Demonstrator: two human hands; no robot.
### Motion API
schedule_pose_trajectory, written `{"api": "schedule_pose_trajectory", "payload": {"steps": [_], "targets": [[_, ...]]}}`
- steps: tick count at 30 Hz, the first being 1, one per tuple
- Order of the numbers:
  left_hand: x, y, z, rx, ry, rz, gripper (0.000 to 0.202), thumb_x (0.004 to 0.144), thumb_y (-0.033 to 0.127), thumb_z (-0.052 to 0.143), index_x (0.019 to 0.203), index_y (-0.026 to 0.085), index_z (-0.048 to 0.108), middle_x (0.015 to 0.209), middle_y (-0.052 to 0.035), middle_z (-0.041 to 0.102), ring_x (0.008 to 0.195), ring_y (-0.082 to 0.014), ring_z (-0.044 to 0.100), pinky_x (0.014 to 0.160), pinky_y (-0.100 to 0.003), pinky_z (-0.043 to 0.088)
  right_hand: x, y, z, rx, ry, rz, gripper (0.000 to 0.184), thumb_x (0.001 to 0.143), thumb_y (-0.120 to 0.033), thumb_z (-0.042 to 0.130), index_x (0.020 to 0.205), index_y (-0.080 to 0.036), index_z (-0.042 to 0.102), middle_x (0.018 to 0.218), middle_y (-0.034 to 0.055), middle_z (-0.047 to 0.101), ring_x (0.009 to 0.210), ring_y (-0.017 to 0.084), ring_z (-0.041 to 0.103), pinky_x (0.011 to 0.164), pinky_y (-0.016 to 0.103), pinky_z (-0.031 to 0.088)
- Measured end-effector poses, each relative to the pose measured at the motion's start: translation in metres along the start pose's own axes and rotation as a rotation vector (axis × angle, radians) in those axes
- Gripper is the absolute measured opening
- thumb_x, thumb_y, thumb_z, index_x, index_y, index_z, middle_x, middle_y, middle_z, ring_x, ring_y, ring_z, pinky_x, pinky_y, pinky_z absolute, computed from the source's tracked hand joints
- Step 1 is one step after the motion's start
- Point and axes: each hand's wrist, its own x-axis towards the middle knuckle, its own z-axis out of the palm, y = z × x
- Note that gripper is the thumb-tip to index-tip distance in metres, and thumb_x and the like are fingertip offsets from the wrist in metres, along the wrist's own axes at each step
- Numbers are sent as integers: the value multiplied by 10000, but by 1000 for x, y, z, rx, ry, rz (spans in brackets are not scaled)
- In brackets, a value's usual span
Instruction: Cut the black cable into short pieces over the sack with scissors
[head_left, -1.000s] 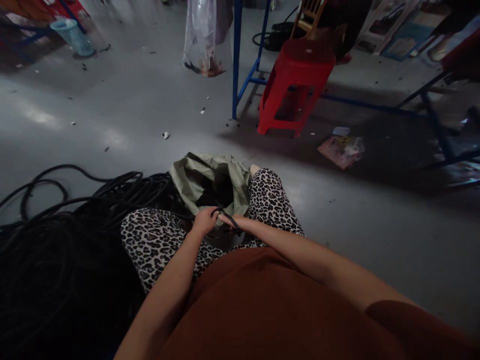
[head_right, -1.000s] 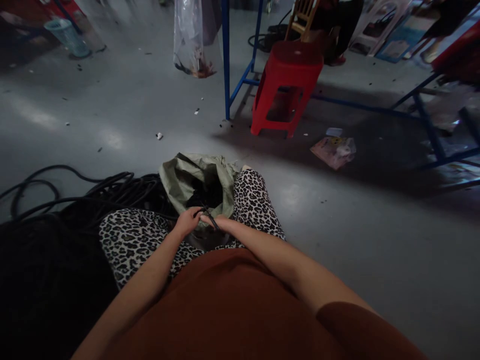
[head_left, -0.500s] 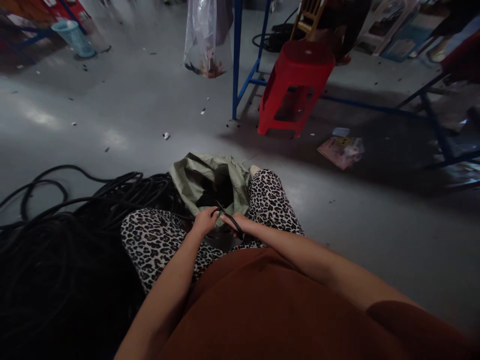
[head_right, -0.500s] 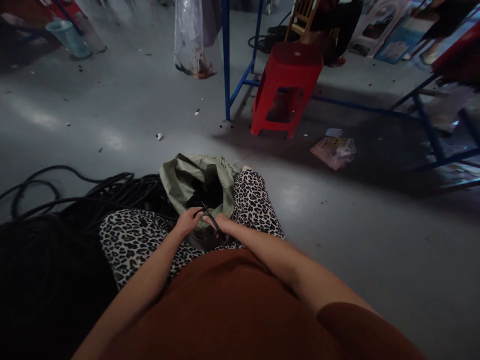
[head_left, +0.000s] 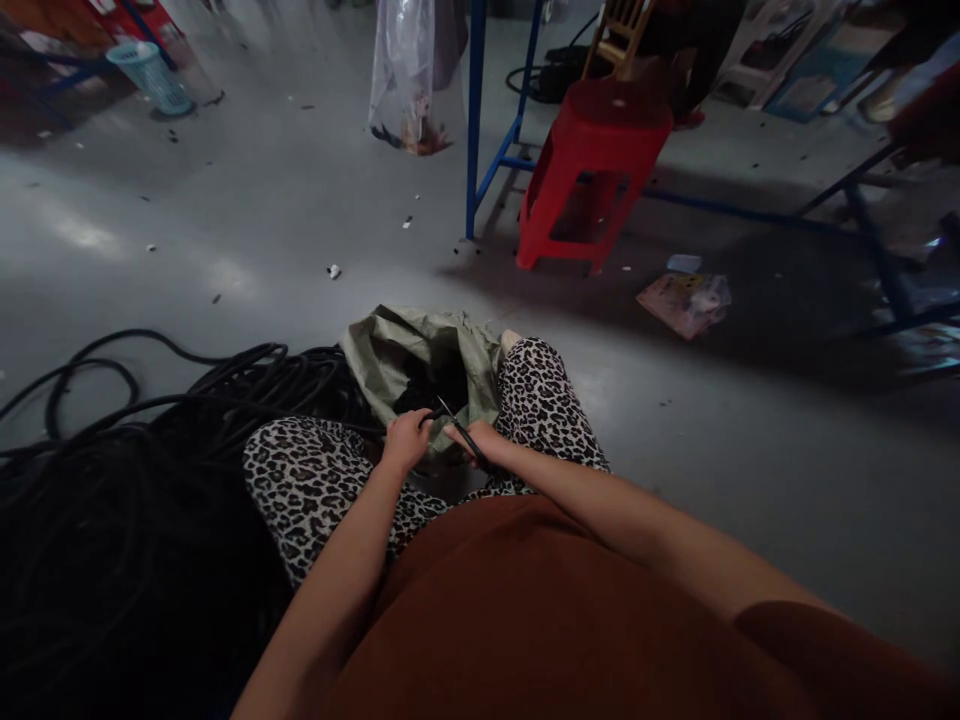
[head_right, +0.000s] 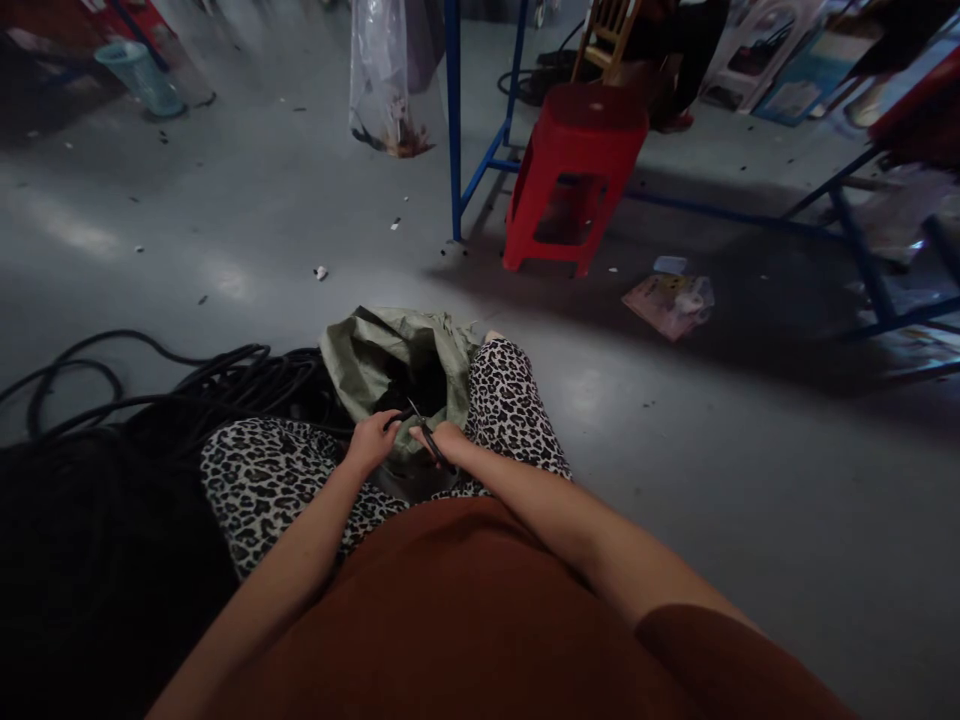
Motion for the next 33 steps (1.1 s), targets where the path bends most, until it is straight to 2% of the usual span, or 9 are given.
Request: {"api": "schedule_pose_trajectory", "payload": {"steps": [4,12,17,23,26,33], "targets": [[0,1,-1,25,-33,-8,316,854,227,485,1132,178,626,1073,-85,677,1007,-204,609,920,-331,452,-2,0,-1,-39,-39,-8,655,791,-742,406,634,-133,588,467,48,546,422,156,569,427,219,454],[2,1,0,55,-57,-30,327,869,246,468,1149,181,622,1061,-90,675,994,-205,611,900,-323,454,-11,-9,-6,-186,23,-61,640,841,-688,396,638,-126,626,463,54,530,521,191,617,503,220,458],[3,-1,1,62,-70,-38,329,871,246,464,1154,181,620,1084,-93,670,999,-206,610,897,-323,454,-9,-8,-5,-145,5,-18,662,812,-716,409,704,-108,647,466,56,531,451,193,581,443,241,441],[3,-1,0,57,-70,-50,335,868,251,472,1158,168,617,1080,-107,668,996,-215,612,904,-338,453,-4,-2,-4,-83,6,6,658,776,-741,437,648,-121,619,449,54,519,432,187,572,410,235,432],[3,-1,0,44,-51,-54,334,862,250,480,1155,168,619,1085,-103,667,1006,-213,609,912,-335,452,-1,-1,-4,-41,11,31,667,762,-756,438,669,-120,613,502,68,555,454,189,586,424,244,452],[6,-4,2,16,32,-52,337,865,262,469,1149,168,625,1092,-106,663,1022,-221,603,923,-344,452,3,4,0,42,-77,28,692,762,-776,402,739,-119,618,529,60,579,482,181,596,447,244,478]]}}
